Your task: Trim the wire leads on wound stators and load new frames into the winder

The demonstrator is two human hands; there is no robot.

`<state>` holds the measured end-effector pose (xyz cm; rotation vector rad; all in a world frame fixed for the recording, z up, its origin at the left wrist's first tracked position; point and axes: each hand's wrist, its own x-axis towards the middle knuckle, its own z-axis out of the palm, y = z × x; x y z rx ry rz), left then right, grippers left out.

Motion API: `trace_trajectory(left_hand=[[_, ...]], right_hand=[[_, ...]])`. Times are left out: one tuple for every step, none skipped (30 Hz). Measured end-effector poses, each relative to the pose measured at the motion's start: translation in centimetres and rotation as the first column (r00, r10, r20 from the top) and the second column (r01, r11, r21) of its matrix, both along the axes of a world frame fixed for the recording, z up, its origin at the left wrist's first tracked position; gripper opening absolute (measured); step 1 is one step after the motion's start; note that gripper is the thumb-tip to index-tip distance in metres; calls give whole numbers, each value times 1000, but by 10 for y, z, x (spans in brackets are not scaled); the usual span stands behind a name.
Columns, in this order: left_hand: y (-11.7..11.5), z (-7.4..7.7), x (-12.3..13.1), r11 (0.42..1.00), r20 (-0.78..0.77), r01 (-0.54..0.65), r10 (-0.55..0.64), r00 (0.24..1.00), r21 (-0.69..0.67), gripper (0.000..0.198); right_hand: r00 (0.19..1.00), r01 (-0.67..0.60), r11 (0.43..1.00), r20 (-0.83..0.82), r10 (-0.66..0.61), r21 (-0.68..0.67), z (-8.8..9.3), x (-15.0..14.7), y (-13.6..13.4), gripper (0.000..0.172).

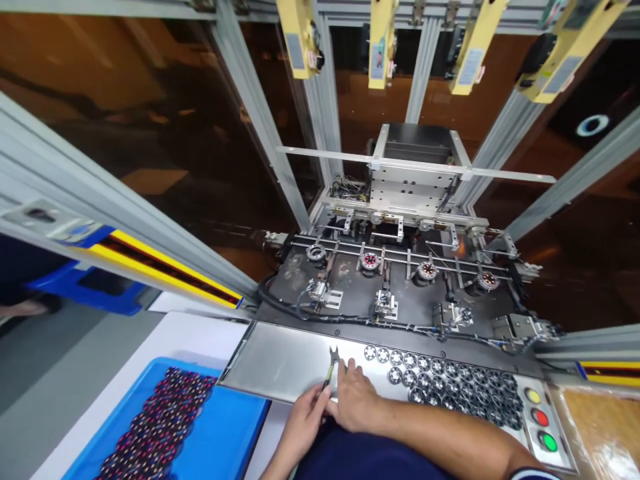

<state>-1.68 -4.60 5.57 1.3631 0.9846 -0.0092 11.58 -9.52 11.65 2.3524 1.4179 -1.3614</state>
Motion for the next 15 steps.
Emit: trace_trajectory(left_hand=[[2, -2, -3, 996, -2, 26, -26, 1000, 86, 59], [5, -3, -6, 981, -10, 63, -62, 998, 186, 55], [11, -1, -10, 950, -29, 106, -102, 994, 294, 50], [19, 3, -12, 903, -59, 150, -137, 989, 404, 45], [31, 12, -13, 843, -93, 184, -159, 983, 506, 41], [46, 24, -11, 775, -122, 206, -166, 979, 598, 39], [63, 40, -4, 702, -131, 207, -162, 978, 682, 38], [82, 58, 8, 611, -106, 183, -161, 981, 770, 37], [103, 77, 26, 506, -58, 144, -182, 982, 851, 36], [123, 95, 49, 415, -26, 118, -220, 975, 902, 36], [141, 111, 76, 339, -20, 121, -287, 958, 933, 37], [158, 122, 106, 269, -45, 151, -365, 930, 951, 40], [172, 128, 137, 208, -95, 203, -437, 895, 957, 43], [184, 129, 167, 144, -179, 286, -504, 845, 947, 46], [191, 125, 195, 88, -274, 382, -553, 787, 920, 49]], right_hand=[[999, -32, 999, 12, 32, -8, 7, 3, -3, 82], [998, -63, 998, 21, 63, -7, 16, 9, -7, 78], [995, -92, 996, 23, 92, -1, 29, 19, -12, 72], [992, -121, 992, 34, 120, 30, 44, 35, -18, 66], [988, -145, 987, 59, 141, 76, 60, 57, -24, 58], [984, -164, 977, 93, 153, 132, 76, 84, -30, 52], [964, -210, 943, 215, 156, 257, 91, 116, -35, 48], [925, -256, 901, 358, 124, 351, 104, 151, -38, 47], [868, -298, 865, 492, 69, 403, 114, 187, -40, 46], [810, -338, 845, 585, 37, 414, 119, 222, -40, 45], [765, -382, 835, 643, 45, 397, 120, 254, -38, 42], [748, -426, 823, 658, 87, 376, 117, 281, -35, 39], [746, -442, 821, 656, 111, 363, 111, 302, -32, 37], [747, -454, 819, 651, 135, 352, 102, 318, -28, 38], [753, -458, 819, 641, 151, 346, 91, 329, -25, 40]])
